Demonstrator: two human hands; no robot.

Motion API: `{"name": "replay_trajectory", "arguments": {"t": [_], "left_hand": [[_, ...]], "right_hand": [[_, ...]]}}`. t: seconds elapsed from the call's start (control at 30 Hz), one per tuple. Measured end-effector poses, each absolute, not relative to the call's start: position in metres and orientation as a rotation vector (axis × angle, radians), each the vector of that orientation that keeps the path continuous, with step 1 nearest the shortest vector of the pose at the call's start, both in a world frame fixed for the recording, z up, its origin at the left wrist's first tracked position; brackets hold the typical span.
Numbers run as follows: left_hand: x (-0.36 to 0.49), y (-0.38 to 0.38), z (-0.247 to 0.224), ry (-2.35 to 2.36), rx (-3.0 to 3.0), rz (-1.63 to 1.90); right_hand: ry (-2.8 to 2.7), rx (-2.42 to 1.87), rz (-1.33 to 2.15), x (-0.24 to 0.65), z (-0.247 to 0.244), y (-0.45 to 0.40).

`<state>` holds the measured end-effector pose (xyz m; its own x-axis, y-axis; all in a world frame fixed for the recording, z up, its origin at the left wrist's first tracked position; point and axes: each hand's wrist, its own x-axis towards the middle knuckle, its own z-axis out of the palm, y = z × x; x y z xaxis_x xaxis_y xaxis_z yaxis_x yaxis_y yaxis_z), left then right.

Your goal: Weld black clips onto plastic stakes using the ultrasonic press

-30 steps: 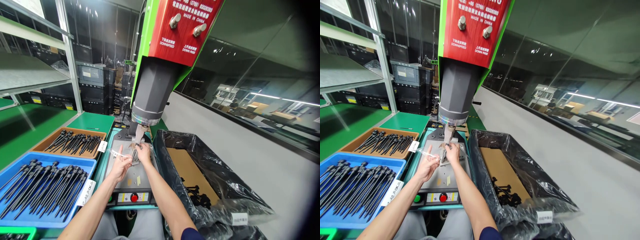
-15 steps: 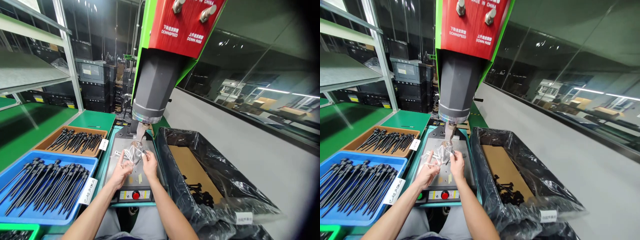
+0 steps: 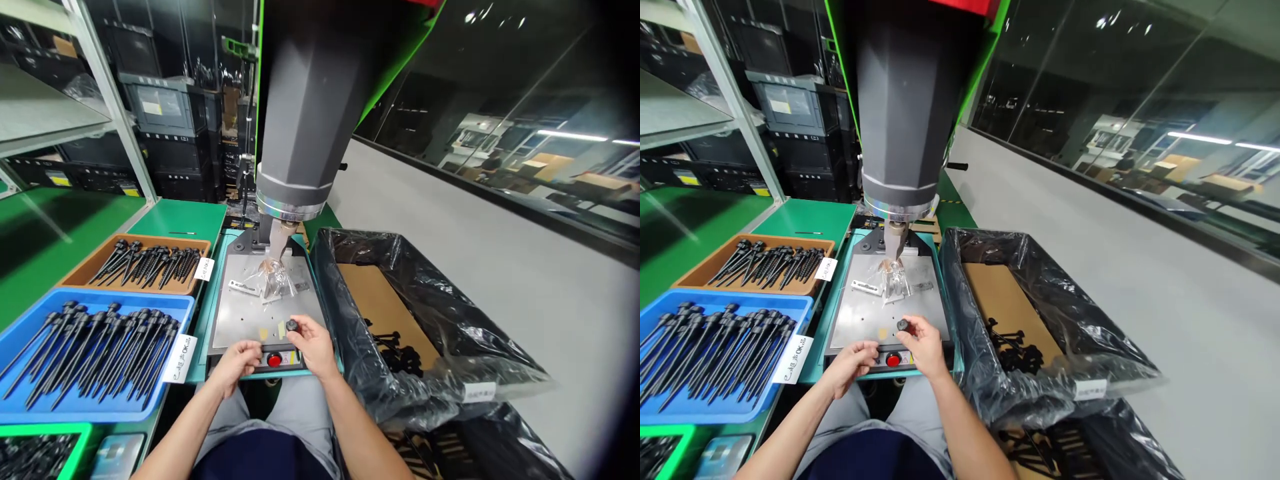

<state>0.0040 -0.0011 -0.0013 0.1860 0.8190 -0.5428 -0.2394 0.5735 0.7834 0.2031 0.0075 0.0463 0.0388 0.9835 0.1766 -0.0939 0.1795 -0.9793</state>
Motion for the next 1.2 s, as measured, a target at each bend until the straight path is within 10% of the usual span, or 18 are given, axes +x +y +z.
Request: {"name": "replay_trajectory", "arguments": {"t": [0.8, 1.2], "left_hand": [[-0.087, -0.060, 0.088, 1.721, 1.611, 1.056], [-0.213, -0.023, 0.071, 2.584, 1.549, -0.031]], "right_hand": [[-0.999, -0.718, 1.536, 0.151, 0.050, 0.000], [-1.053, -0.709, 1.620, 0.161, 0.036, -0.011]]}}
